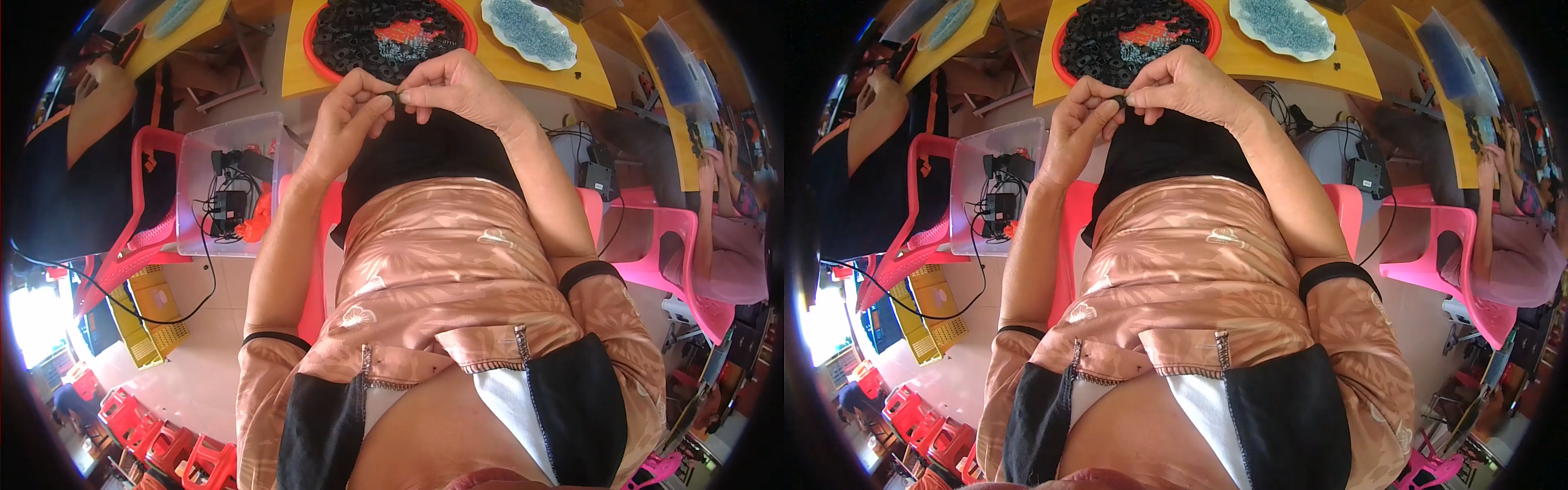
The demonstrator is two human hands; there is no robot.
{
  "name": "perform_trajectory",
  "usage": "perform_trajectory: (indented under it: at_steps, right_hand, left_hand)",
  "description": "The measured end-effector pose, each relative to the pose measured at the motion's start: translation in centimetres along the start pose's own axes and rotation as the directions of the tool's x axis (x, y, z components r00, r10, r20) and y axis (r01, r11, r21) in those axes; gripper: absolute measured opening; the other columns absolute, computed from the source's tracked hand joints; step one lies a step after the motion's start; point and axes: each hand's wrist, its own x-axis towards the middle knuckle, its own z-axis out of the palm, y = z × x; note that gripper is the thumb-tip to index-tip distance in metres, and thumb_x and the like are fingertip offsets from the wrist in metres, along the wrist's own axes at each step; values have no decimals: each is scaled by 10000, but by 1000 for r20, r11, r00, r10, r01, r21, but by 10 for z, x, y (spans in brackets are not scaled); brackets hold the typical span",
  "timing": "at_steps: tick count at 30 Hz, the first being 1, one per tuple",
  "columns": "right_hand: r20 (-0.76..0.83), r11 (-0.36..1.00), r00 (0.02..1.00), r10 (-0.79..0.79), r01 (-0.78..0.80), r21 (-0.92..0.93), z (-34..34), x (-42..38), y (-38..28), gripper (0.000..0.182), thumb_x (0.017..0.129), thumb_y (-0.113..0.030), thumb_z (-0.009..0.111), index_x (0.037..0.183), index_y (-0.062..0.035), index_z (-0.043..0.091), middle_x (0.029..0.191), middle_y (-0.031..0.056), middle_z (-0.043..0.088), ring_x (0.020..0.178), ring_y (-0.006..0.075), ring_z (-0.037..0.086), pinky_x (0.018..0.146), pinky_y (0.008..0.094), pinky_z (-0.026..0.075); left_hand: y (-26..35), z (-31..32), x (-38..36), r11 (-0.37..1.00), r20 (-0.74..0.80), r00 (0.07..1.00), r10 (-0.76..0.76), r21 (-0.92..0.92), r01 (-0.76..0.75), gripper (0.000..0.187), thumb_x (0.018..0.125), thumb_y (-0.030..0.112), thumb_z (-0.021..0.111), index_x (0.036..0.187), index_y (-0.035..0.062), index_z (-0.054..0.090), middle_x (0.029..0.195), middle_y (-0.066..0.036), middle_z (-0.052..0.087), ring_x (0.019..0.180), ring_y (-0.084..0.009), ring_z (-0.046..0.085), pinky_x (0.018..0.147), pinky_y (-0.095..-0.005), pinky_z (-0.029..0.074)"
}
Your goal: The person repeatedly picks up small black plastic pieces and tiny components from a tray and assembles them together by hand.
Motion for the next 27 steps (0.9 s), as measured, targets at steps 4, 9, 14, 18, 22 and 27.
perform_trajectory:
  at_steps: [4, 9, 14, 18, 22, 27]
  right_hand:
    - [-3, 1000, 1000, 12, -12, 15, 2, 1, 2, 159, 816, -115, 681, 884, 28, 696, 726, 61, 673, 633, 104, 645, 617, 223, 512]
    - [-67, 994, 997, 43, -49, -102, 11, -1, 2, 159, 843, -112, 657, 916, 25, 689, 772, 57, 673, 632, 99, 625, 614, 209, 493]
    - [-69, 999, 996, 48, -46, 23, 11, -7, -5, 159, 828, -118, 680, 874, 33, 692, 737, 72, 680, 625, 114, 649, 606, 223, 514]
    - [28, 968, 998, 54, -60, 245, -2, -15, 5, 183, 808, -143, 729, 870, 27, 696, 738, 82, 679, 624, 120, 643, 611, 228, 518]
    - [21, 954, 995, 96, -99, 285, 4, -11, 9, 186, 783, -138, 755, 826, 29, 685, 728, 88, 676, 595, 125, 634, 589, 225, 516]
    - [-19, 944, 991, 135, -122, 308, 13, -6, 3, 157, 800, -122, 724, 806, 25, 667, 755, 101, 677, 587, 121, 610, 561, 220, 492]
  left_hand:
    - [1, 2, -2, 995, -26, 1000, 1, 98, 2, 83, 954, 80, 511, 1017, 37, 545, 782, 6, 560, 633, -28, 423, 558, -161, 342]
    - [-5, 1, -2, 980, -53, 999, 7, 201, 4, 81, 951, 74, 513, 1016, 38, 545, 774, 7, 554, 633, -25, 426, 558, -160, 343]
    - [0, 3, -2, 994, -55, 998, -8, 107, 13, 75, 927, 40, 519, 996, 20, 542, 760, -13, 570, 624, -50, 457, 563, -193, 383]
    - [2, 9, -2, 1000, 69, 998, 11, -4, -11, 64, 949, 49, 499, 1008, 24, 504, 801, -34, 581, 648, -49, 467, 584, -191, 389]
    - [3, 11, -6, 999, 55, 998, 2, -32, -1, 57, 949, 45, 496, 1001, 22, 507, 809, -40, 590, 655, -51, 474, 588, -193, 398]
    - [4, 8, -5, 999, 20, 1000, 4, -35, -3, 74, 951, 49, 496, 1017, 19, 515, 837, -48, 602, 670, -58, 494, 591, -198, 408]
